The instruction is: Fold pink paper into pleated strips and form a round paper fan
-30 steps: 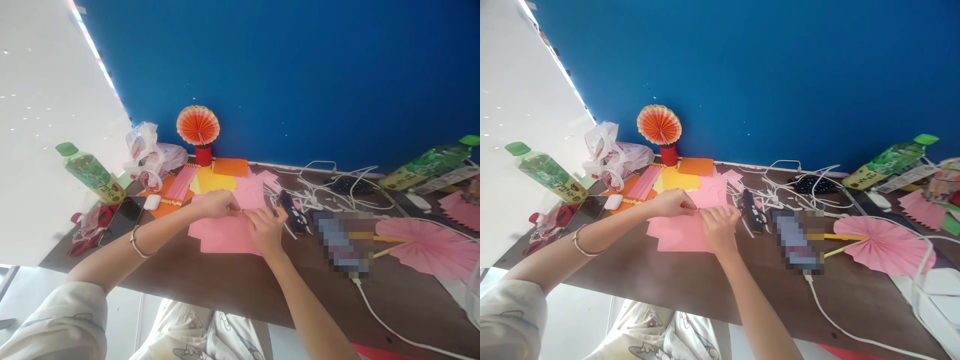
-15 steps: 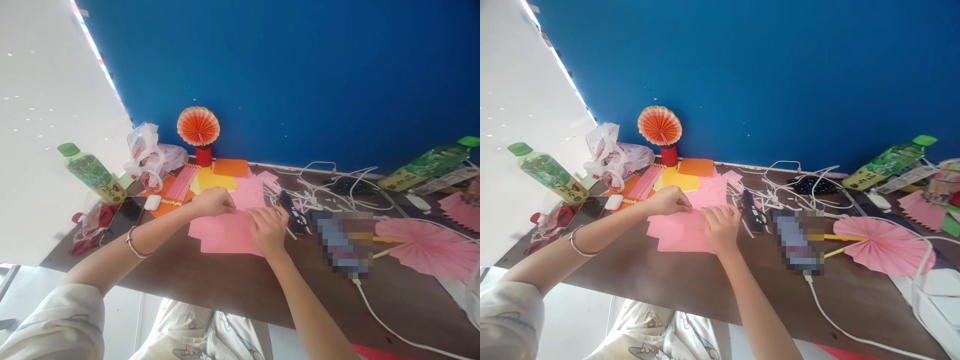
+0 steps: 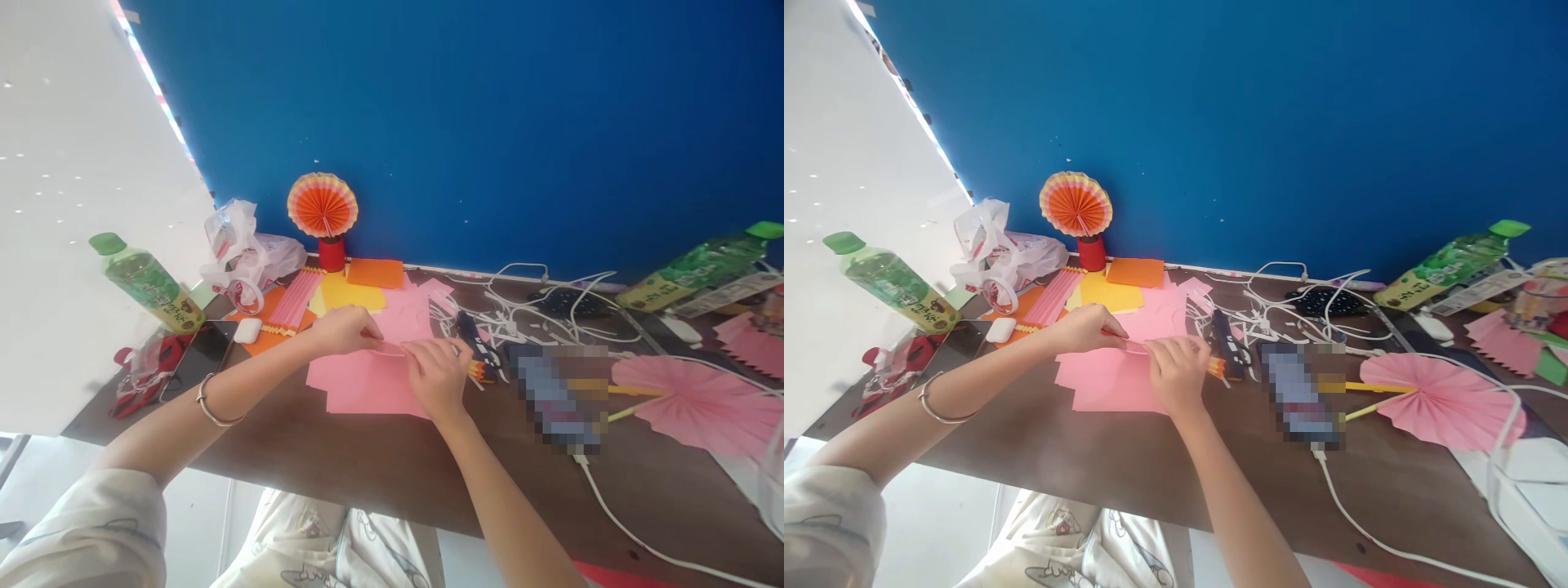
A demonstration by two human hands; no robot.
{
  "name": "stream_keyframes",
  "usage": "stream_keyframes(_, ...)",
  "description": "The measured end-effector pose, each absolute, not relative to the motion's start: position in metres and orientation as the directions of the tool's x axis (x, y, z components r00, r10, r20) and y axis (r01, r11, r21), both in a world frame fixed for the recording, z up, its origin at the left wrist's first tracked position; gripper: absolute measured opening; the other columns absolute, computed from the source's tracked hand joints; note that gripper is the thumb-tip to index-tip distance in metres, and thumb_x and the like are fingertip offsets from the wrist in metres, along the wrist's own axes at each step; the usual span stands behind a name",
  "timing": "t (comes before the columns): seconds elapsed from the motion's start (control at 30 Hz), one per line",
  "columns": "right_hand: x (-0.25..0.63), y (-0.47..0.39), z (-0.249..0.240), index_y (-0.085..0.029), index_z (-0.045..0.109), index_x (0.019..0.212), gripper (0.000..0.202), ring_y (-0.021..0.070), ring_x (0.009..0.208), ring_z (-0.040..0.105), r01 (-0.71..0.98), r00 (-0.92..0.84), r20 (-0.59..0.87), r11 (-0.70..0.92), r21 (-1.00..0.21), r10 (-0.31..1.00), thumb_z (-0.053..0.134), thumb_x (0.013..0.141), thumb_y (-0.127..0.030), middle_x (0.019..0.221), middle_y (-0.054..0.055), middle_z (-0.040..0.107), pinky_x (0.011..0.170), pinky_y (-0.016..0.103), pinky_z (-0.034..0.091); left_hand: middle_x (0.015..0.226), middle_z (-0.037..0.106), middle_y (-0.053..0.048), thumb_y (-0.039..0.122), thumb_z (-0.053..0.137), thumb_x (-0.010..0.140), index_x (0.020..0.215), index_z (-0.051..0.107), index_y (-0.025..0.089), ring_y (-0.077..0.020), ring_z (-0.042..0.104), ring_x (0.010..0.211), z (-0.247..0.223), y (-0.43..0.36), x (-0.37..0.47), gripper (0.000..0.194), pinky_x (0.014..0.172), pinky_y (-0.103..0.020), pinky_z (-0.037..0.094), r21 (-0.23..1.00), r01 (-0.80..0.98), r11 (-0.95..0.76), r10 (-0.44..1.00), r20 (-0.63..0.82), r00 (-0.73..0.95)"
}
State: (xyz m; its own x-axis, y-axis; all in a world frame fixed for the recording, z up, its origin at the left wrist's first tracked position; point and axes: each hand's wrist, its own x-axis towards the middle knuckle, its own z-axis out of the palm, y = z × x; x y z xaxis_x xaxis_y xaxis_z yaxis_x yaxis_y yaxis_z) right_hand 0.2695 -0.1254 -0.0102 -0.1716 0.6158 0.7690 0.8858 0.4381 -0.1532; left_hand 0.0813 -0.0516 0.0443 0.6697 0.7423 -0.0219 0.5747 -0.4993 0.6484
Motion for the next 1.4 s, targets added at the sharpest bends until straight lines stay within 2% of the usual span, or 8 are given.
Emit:
stream_keyframes(0.17,0.27,-0.125,-0.01,-0.023,0.065,0.078,0.016,0.0137,0.072,0.058,0.89,-0.181,0.775,0.436,-0.133,0.606,0.053,0.082,-0.013,0.074,-0.003,0.071,0.085,0.035,0.028,0.064,0.066,-0.001,0.038,0.061,0.072,0.07,0.072,0.02,-0.0111,0.051,0.055,0.045,-0.054,0.083,0.021,0.051,-0.023,0.029,0.575,0.646,-0.503,0.763,-0.055,0.643)
stream_keyframes(0.37,0.272,-0.125,-0.011,-0.022,0.065,0.078,0.015,0.0131,0.071,0.059,0.89,-0.182,0.795,0.44,-0.117,0.579,0.054,0.081,-0.012,0.073,-0.004,0.071,0.084,0.034,0.03,0.067,0.068,-0.002,0.038,0.061,0.074,0.071,0.072,0.02,-0.0121,0.055,0.059,0.051,-0.057,0.082,0.021,0.052,-0.023,0.032,0.545,0.643,-0.538,0.765,-0.004,0.644)
stream_keyframes(0.77,0.276,-0.122,-0.008,-0.024,0.064,0.077,0.013,0.0135,0.071,0.059,0.884,-0.166,0.807,0.448,-0.133,0.566,0.057,0.081,-0.013,0.072,-0.005,0.07,0.083,0.035,0.029,0.067,0.07,-0.003,0.031,0.063,0.073,0.066,0.072,0.017,-0.0127,0.059,0.06,0.056,-0.052,0.068,0.018,0.057,-0.022,0.039,0.59,0.606,-0.534,0.759,0.019,0.65)
stream_keyframes(1.03,0.284,-0.119,-0.012,-0.024,0.064,0.077,0.015,0.0154,0.073,0.058,0.891,-0.108,0.786,0.409,-0.194,0.609,0.053,0.083,-0.016,0.073,-0.003,0.07,0.083,0.035,0.029,0.075,0.072,-0.005,0.028,0.066,0.07,0.074,0.072,0.014,-0.0152,0.063,0.067,0.057,-0.05,0.066,0.015,0.059,-0.022,0.045,0.732,0.533,-0.425,0.786,0.006,0.619)
stream_keyframes(1.23,0.283,-0.118,-0.011,-0.024,0.065,0.077,0.013,0.0135,0.071,0.058,0.887,-0.143,0.799,0.434,-0.159,0.584,0.056,0.083,-0.016,0.072,-0.005,0.07,0.083,0.034,0.029,0.078,0.072,-0.005,0.027,0.064,0.071,0.076,0.073,0.015,-0.0158,0.064,0.068,0.057,-0.05,0.062,0.015,0.057,-0.022,0.046,0.719,0.536,-0.443,0.798,0.043,0.601)
stream_keyframes(1.4,0.285,-0.119,-0.009,-0.023,0.064,0.077,0.01,0.0136,0.071,0.058,0.904,-0.178,0.78,0.413,-0.111,0.599,0.057,0.083,-0.021,0.072,-0.004,0.07,0.082,0.034,0.03,0.078,0.072,-0.004,0.028,0.059,0.077,0.076,0.073,0.017,-0.0155,0.065,0.071,0.055,-0.049,0.057,0.017,0.061,-0.022,0.047,0.659,0.551,-0.511,0.782,0.091,0.616)
